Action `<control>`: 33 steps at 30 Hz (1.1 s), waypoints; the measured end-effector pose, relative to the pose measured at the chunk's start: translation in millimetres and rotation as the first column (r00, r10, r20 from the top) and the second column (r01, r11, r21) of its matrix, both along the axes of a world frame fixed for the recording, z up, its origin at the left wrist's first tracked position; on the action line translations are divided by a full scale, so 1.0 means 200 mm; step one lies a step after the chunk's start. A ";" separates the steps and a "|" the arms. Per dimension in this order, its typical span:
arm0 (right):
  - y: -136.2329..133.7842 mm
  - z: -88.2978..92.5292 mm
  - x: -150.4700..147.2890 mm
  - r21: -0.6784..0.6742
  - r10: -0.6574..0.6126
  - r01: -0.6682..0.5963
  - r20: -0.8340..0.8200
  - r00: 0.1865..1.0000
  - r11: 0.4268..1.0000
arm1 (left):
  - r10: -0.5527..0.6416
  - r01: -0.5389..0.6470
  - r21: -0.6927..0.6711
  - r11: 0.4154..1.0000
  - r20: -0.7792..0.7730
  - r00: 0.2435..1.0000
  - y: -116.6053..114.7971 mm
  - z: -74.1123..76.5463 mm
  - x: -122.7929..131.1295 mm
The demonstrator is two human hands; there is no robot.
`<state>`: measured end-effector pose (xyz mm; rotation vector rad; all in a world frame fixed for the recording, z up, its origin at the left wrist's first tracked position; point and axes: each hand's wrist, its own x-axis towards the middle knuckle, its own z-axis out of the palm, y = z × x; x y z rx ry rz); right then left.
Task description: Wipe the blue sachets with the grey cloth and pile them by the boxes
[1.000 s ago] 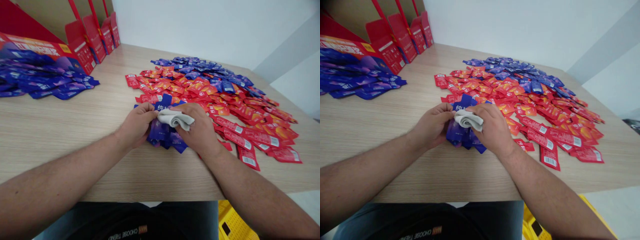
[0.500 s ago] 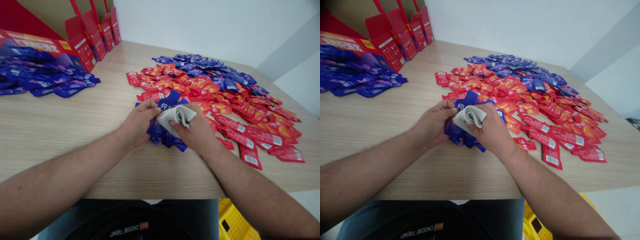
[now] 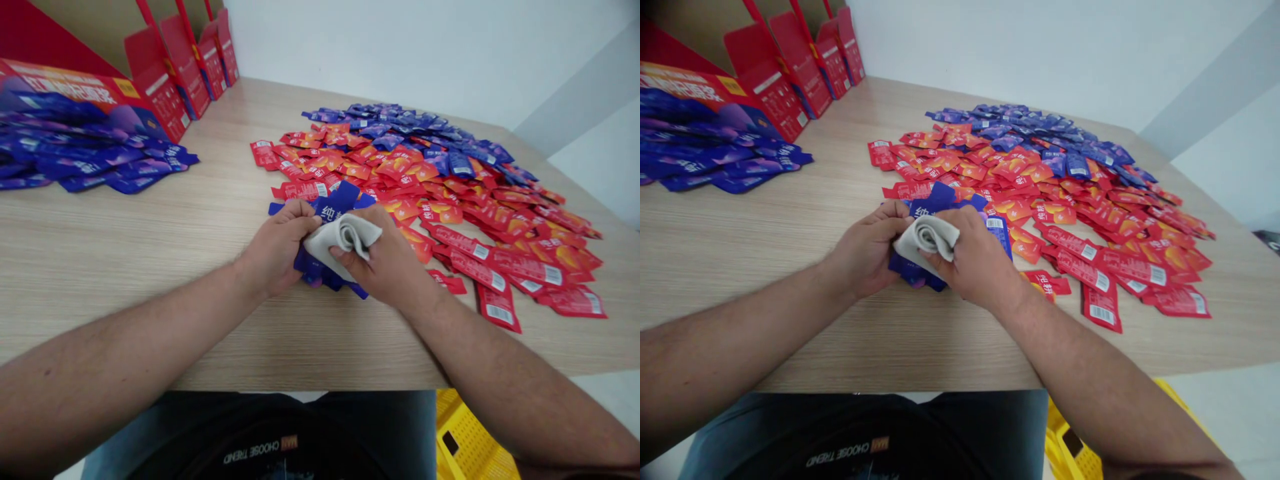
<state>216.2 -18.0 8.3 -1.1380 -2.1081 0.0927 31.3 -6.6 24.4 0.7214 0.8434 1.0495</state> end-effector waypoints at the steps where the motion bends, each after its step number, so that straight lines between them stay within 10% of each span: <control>1: 0.00 0.00 0.00 -0.002 0.002 -0.002 0.005 1.000 1.000 | 0.000 0.000 -0.002 1.000 0.006 1.000 0.00 0.00 0.00; 5: 0.02 0.00 0.02 0.006 -0.146 0.146 -0.020 0.989 0.989 | 0.028 -0.028 -0.004 1.000 0.008 1.000 0.00 0.00 0.00; 33: 0.04 0.02 0.05 -0.001 -0.123 0.123 -0.062 0.990 0.992 | -0.050 0.048 0.094 0.994 0.020 0.999 -0.02 -0.04 0.03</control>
